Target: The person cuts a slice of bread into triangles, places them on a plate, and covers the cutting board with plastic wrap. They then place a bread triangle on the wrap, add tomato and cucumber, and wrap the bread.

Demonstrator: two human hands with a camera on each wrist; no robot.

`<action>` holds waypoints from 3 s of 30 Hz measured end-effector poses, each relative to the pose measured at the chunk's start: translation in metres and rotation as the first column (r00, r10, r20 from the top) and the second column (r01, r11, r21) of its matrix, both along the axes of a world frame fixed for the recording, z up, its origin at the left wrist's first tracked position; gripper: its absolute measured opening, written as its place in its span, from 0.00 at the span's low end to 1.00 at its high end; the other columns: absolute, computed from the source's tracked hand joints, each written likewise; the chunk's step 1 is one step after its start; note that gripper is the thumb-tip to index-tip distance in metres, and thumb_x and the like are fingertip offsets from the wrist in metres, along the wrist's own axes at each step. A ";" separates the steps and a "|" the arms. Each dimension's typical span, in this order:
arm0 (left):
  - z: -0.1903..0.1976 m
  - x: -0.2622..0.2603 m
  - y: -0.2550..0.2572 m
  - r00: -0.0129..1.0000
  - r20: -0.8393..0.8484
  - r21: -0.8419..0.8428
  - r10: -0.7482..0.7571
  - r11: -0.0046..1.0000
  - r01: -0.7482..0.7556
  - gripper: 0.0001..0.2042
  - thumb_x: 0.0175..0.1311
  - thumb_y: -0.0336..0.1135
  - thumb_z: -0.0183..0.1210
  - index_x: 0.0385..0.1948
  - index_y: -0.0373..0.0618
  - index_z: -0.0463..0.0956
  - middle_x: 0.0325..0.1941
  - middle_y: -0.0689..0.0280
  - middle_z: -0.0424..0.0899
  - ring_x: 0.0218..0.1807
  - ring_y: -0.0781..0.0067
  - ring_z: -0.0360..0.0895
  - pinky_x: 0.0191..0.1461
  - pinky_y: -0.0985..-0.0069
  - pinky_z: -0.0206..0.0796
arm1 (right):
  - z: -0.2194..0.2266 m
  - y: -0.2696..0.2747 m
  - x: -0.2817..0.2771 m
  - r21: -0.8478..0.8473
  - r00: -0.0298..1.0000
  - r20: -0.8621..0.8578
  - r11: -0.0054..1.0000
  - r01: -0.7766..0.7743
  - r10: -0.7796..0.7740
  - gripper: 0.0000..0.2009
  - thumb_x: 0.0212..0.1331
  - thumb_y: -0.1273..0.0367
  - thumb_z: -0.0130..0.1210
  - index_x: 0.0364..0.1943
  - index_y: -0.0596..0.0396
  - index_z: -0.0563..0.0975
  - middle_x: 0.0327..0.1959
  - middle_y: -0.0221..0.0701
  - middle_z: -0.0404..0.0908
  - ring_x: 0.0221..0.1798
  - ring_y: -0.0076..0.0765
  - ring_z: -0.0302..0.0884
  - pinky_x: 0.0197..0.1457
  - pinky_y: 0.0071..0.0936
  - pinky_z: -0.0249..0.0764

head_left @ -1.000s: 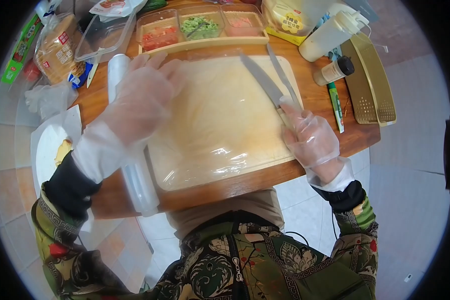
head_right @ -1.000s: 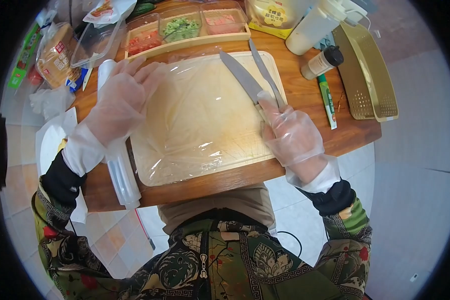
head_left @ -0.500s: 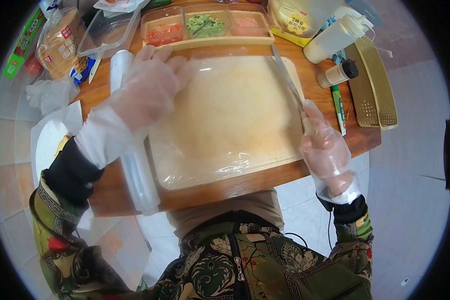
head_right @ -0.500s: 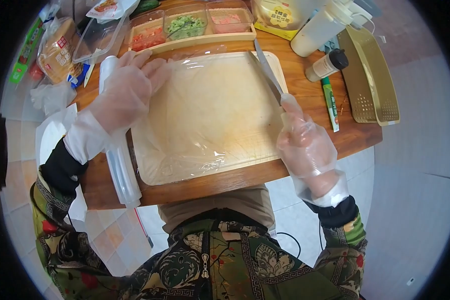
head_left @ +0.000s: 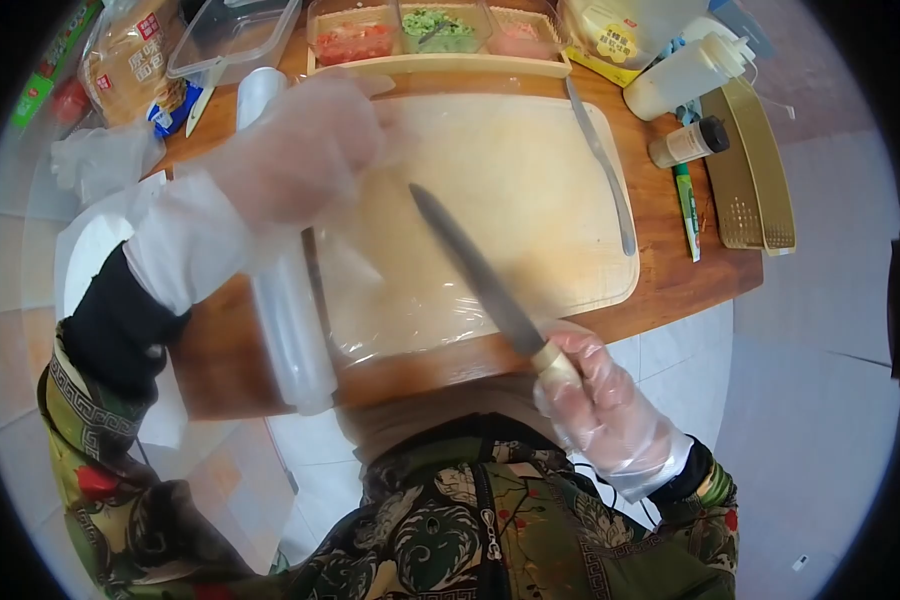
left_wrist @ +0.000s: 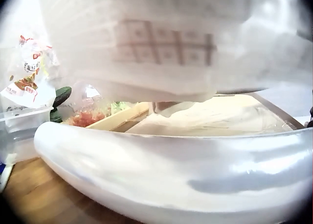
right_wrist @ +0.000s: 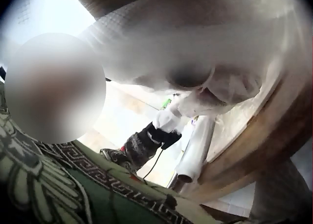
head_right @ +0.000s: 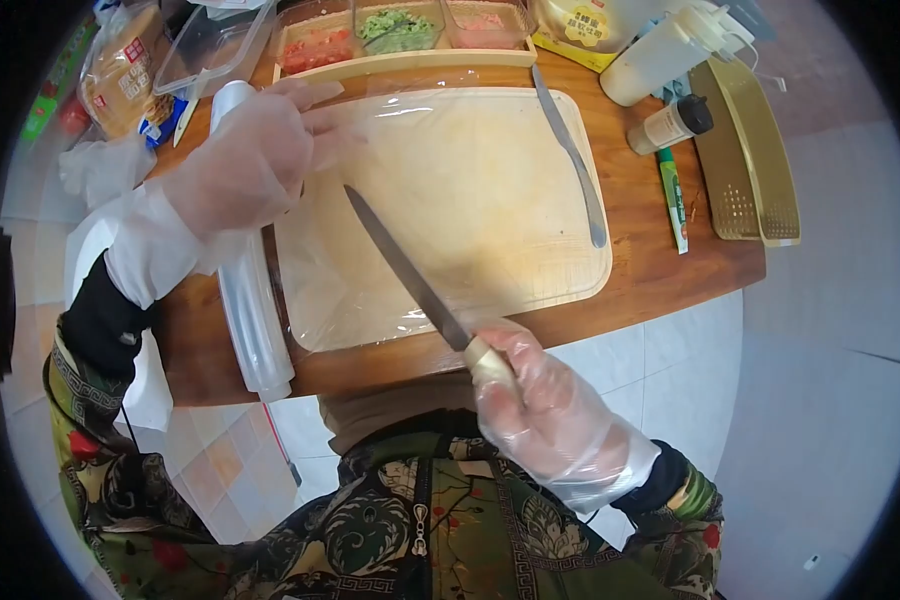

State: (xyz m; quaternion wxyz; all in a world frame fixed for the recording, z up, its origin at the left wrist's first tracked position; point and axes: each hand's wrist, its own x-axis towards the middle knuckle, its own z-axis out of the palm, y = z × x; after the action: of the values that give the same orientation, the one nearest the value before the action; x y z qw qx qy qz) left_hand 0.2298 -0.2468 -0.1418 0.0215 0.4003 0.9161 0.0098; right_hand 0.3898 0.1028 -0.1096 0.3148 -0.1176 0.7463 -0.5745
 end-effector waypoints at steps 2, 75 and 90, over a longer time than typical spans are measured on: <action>0.007 -0.001 0.004 0.995 0.085 0.025 0.059 0.998 -0.061 0.25 0.50 0.21 0.57 0.54 0.43 0.81 0.58 0.62 0.86 0.68 0.50 0.74 0.75 0.62 0.62 | -0.002 -0.010 0.008 -0.029 0.990 0.143 1.000 0.010 -0.006 0.27 0.75 0.71 0.46 0.75 0.59 0.56 0.34 0.21 0.72 0.34 0.16 0.69 0.41 0.21 0.71; -0.006 -0.011 0.009 0.911 -0.034 0.379 -0.412 0.838 0.393 0.16 0.66 0.21 0.51 0.52 0.41 0.84 0.47 0.64 0.86 0.60 0.65 0.79 0.74 0.74 0.63 | -0.007 -0.085 0.071 0.694 0.692 -0.521 0.719 0.004 0.499 0.39 0.60 0.80 0.56 0.77 0.70 0.52 0.18 0.37 0.76 0.16 0.42 0.75 0.22 0.39 0.71; -0.002 0.013 0.016 0.953 0.232 0.529 -0.197 0.848 0.047 0.17 0.70 0.21 0.52 0.55 0.45 0.83 0.59 0.62 0.83 0.67 0.65 0.76 0.76 0.76 0.62 | -0.001 -0.078 0.077 0.741 0.534 -0.593 0.669 0.068 0.603 0.39 0.53 0.78 0.58 0.72 0.80 0.58 0.49 0.50 0.87 0.17 0.33 0.73 0.22 0.31 0.72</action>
State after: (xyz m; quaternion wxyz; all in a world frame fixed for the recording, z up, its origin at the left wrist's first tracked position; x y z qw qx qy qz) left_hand 0.2429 -0.2313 -0.1434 0.0418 0.4440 0.8397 0.3099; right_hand 0.4665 0.0252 -0.1110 0.0528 -0.3622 0.9277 -0.0732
